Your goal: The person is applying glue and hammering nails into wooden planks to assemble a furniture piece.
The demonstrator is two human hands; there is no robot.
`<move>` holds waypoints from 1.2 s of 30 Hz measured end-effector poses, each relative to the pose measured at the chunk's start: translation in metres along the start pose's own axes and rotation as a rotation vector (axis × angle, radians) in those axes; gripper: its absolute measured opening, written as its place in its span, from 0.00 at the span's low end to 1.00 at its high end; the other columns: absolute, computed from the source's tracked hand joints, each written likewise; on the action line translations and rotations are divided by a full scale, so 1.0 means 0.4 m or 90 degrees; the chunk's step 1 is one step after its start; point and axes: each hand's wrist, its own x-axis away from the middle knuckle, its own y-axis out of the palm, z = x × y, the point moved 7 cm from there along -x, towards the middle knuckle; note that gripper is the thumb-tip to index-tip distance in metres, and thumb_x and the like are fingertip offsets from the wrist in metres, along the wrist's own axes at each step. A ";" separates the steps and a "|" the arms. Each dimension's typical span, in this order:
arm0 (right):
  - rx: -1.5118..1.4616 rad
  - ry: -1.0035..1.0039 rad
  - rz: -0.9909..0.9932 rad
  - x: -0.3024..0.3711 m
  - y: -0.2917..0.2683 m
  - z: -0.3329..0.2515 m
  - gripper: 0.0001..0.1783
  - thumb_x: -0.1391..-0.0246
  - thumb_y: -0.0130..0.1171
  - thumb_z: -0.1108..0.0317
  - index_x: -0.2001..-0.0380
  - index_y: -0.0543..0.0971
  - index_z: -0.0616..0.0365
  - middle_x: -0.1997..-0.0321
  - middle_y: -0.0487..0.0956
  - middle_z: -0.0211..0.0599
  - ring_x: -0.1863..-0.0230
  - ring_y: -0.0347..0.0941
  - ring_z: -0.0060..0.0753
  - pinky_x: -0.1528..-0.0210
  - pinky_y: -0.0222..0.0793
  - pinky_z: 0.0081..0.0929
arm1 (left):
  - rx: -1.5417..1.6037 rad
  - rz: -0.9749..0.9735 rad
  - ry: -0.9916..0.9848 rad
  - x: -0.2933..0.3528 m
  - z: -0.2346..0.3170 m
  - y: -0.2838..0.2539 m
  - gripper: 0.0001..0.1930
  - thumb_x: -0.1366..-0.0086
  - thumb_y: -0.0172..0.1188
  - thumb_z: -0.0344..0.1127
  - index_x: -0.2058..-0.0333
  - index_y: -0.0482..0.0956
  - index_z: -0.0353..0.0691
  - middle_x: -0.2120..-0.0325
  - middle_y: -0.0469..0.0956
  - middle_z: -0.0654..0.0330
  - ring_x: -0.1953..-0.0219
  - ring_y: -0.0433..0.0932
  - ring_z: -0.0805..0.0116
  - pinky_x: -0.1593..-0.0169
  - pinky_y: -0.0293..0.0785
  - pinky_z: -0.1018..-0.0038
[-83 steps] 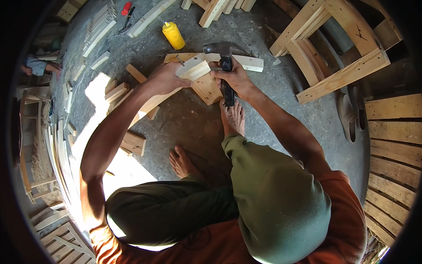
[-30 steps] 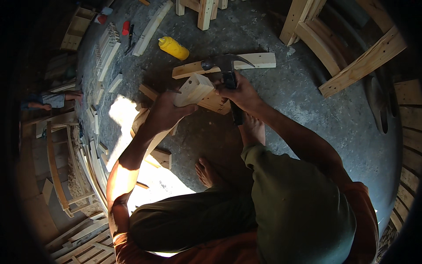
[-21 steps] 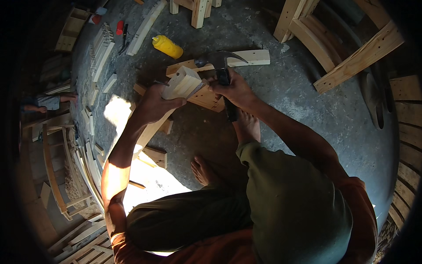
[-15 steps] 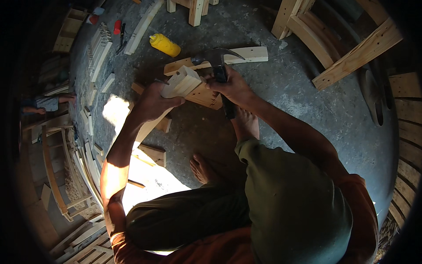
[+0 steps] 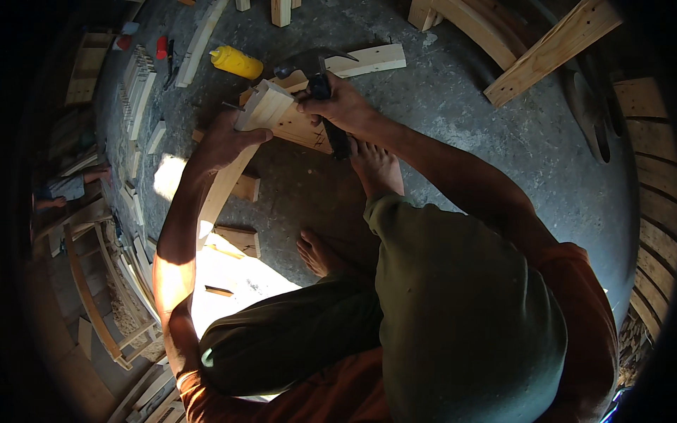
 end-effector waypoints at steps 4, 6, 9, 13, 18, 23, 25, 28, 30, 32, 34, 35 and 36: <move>-0.003 -0.016 -0.003 -0.003 -0.002 -0.002 0.20 0.46 0.66 0.72 0.52 0.72 0.63 0.58 0.80 0.35 0.63 0.76 0.22 0.62 0.76 0.25 | 0.017 0.002 0.013 0.000 -0.008 -0.002 0.22 0.41 0.71 0.39 0.52 0.79 0.31 0.63 0.82 0.57 0.61 0.79 0.71 0.54 0.75 0.69; -0.006 -0.009 -0.020 -0.002 0.002 0.000 0.23 0.49 0.69 0.72 0.51 0.71 0.64 0.55 0.78 0.37 0.63 0.77 0.26 0.62 0.76 0.27 | 0.061 -0.017 0.036 -0.001 -0.010 -0.001 0.23 0.41 0.71 0.38 0.52 0.79 0.30 0.63 0.82 0.57 0.61 0.79 0.71 0.54 0.75 0.70; -0.017 -0.004 -0.034 -0.001 0.007 -0.001 0.24 0.49 0.69 0.72 0.51 0.71 0.64 0.55 0.78 0.38 0.61 0.77 0.26 0.61 0.76 0.27 | 0.049 -0.053 0.035 -0.004 -0.021 0.000 0.23 0.42 0.72 0.37 0.51 0.78 0.30 0.62 0.82 0.57 0.61 0.79 0.71 0.53 0.75 0.70; -0.012 -0.009 -0.025 0.000 0.004 0.001 0.23 0.49 0.69 0.72 0.51 0.71 0.63 0.55 0.78 0.37 0.61 0.76 0.26 0.61 0.76 0.27 | 0.054 -0.059 0.036 0.001 -0.035 0.006 0.23 0.42 0.72 0.36 0.51 0.78 0.30 0.61 0.82 0.57 0.61 0.79 0.71 0.53 0.75 0.70; -0.010 -0.023 -0.026 0.001 0.001 0.010 0.23 0.45 0.66 0.71 0.49 0.71 0.64 0.56 0.80 0.36 0.62 0.76 0.24 0.60 0.76 0.26 | 0.091 -0.015 0.066 0.003 -0.027 0.010 0.23 0.42 0.71 0.36 0.51 0.78 0.30 0.61 0.82 0.57 0.61 0.79 0.71 0.54 0.75 0.70; -0.018 -0.005 -0.004 0.004 0.002 0.001 0.22 0.47 0.69 0.71 0.52 0.73 0.63 0.58 0.79 0.35 0.64 0.77 0.24 0.63 0.76 0.25 | 0.034 0.007 0.030 0.002 -0.024 0.014 0.22 0.42 0.70 0.35 0.51 0.79 0.30 0.62 0.82 0.57 0.60 0.79 0.71 0.53 0.75 0.70; -0.077 0.021 0.023 0.022 -0.025 -0.001 0.20 0.49 0.70 0.68 0.56 0.73 0.62 0.67 0.79 0.33 0.70 0.77 0.25 0.71 0.74 0.26 | 0.040 0.016 0.045 0.004 -0.019 0.017 0.21 0.42 0.70 0.35 0.52 0.79 0.30 0.63 0.83 0.57 0.60 0.79 0.71 0.53 0.74 0.70; 0.253 0.095 0.137 0.097 -0.149 0.011 0.17 0.45 0.65 0.63 0.61 0.73 0.63 0.79 0.75 0.33 0.78 0.75 0.27 0.76 0.70 0.28 | 0.035 0.041 0.063 0.006 -0.020 0.018 0.21 0.45 0.70 0.38 0.54 0.81 0.35 0.67 0.84 0.56 0.63 0.82 0.67 0.56 0.75 0.70; 0.392 0.089 0.134 0.171 -0.237 0.023 0.16 0.44 0.62 0.59 0.66 0.74 0.64 0.80 0.76 0.35 0.80 0.75 0.26 0.75 0.70 0.29 | 0.005 0.043 0.017 0.005 -0.038 0.024 0.23 0.45 0.71 0.40 0.53 0.81 0.35 0.66 0.84 0.54 0.63 0.82 0.65 0.55 0.75 0.70; 0.467 0.151 0.123 0.261 -0.319 0.067 0.17 0.44 0.61 0.57 0.70 0.75 0.63 0.77 0.79 0.39 0.78 0.77 0.29 0.74 0.71 0.32 | 0.017 0.045 0.032 0.004 -0.037 0.027 0.25 0.46 0.71 0.41 0.51 0.80 0.35 0.64 0.84 0.53 0.61 0.83 0.63 0.54 0.75 0.69; 0.748 0.111 0.078 0.326 -0.358 0.062 0.18 0.45 0.65 0.56 0.67 0.77 0.63 0.72 0.81 0.45 0.73 0.80 0.41 0.68 0.75 0.37 | 0.027 0.051 0.046 0.005 -0.032 0.027 0.27 0.47 0.72 0.42 0.50 0.80 0.35 0.62 0.84 0.51 0.59 0.83 0.60 0.52 0.75 0.68; 0.880 0.034 0.075 0.353 -0.353 0.036 0.19 0.46 0.66 0.56 0.65 0.79 0.63 0.70 0.82 0.48 0.70 0.82 0.47 0.65 0.76 0.40 | -0.005 0.063 0.042 0.008 -0.029 0.025 0.28 0.47 0.72 0.43 0.49 0.79 0.34 0.59 0.83 0.50 0.56 0.83 0.59 0.51 0.75 0.67; 0.946 0.024 0.066 0.367 -0.341 0.020 0.20 0.47 0.67 0.56 0.63 0.79 0.64 0.68 0.82 0.50 0.70 0.82 0.49 0.64 0.77 0.40 | -0.041 0.074 0.029 0.011 -0.028 0.022 0.30 0.47 0.72 0.43 0.48 0.78 0.34 0.57 0.83 0.49 0.54 0.82 0.57 0.49 0.75 0.67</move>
